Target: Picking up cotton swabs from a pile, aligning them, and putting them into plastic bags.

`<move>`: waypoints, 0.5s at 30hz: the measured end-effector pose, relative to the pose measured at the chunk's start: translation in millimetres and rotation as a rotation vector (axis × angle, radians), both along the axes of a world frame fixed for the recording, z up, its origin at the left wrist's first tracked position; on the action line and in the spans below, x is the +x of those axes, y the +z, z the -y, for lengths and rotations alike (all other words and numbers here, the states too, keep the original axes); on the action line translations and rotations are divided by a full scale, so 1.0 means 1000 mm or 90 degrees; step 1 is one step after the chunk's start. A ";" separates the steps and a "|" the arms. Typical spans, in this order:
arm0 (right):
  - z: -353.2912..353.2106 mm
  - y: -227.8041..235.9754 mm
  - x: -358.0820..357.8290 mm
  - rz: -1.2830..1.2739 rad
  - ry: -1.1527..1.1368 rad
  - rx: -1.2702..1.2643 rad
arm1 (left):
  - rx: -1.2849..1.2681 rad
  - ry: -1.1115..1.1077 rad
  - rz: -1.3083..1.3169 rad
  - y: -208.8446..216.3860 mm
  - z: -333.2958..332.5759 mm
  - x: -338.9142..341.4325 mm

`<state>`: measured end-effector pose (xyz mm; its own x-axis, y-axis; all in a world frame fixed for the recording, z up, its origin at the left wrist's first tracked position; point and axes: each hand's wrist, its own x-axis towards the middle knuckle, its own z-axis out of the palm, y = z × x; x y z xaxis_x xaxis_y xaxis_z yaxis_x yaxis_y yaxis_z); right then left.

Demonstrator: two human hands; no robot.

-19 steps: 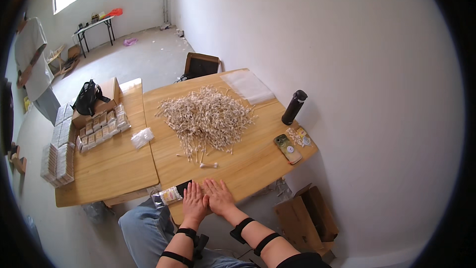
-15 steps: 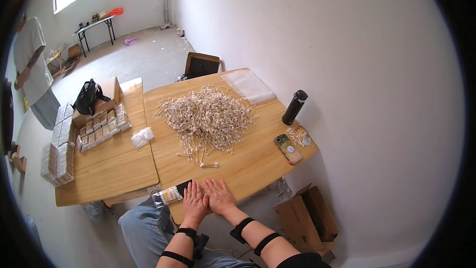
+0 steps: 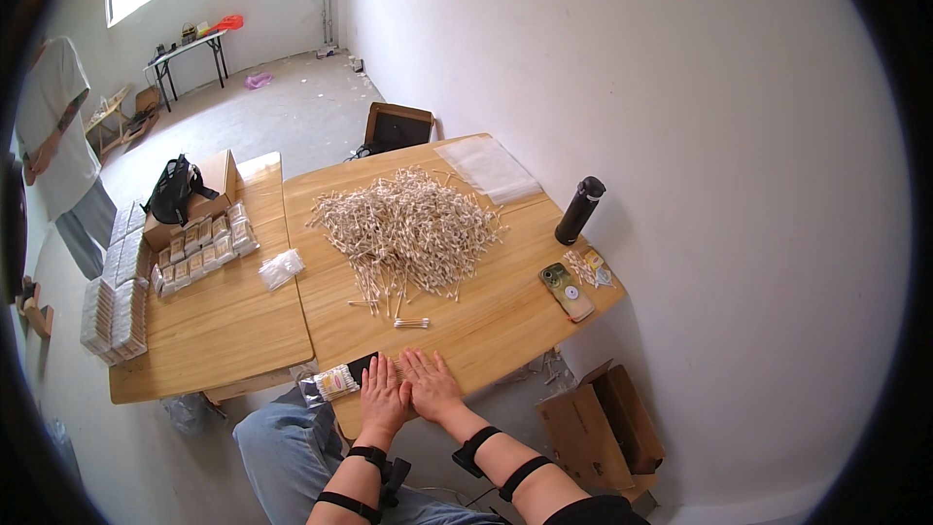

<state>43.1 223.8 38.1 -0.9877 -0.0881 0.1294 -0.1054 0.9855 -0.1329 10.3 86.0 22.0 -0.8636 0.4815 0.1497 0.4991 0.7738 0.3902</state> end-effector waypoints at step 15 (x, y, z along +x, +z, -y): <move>-0.001 -0.002 0.000 -0.006 0.002 -0.004 | -0.004 0.002 0.001 0.001 -0.001 0.000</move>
<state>42.7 224.4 36.0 -0.9861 -0.0896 0.1401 -0.1091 0.9843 -0.1386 10.0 86.9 22.5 -0.8657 0.4791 0.1454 0.4954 0.7778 0.3868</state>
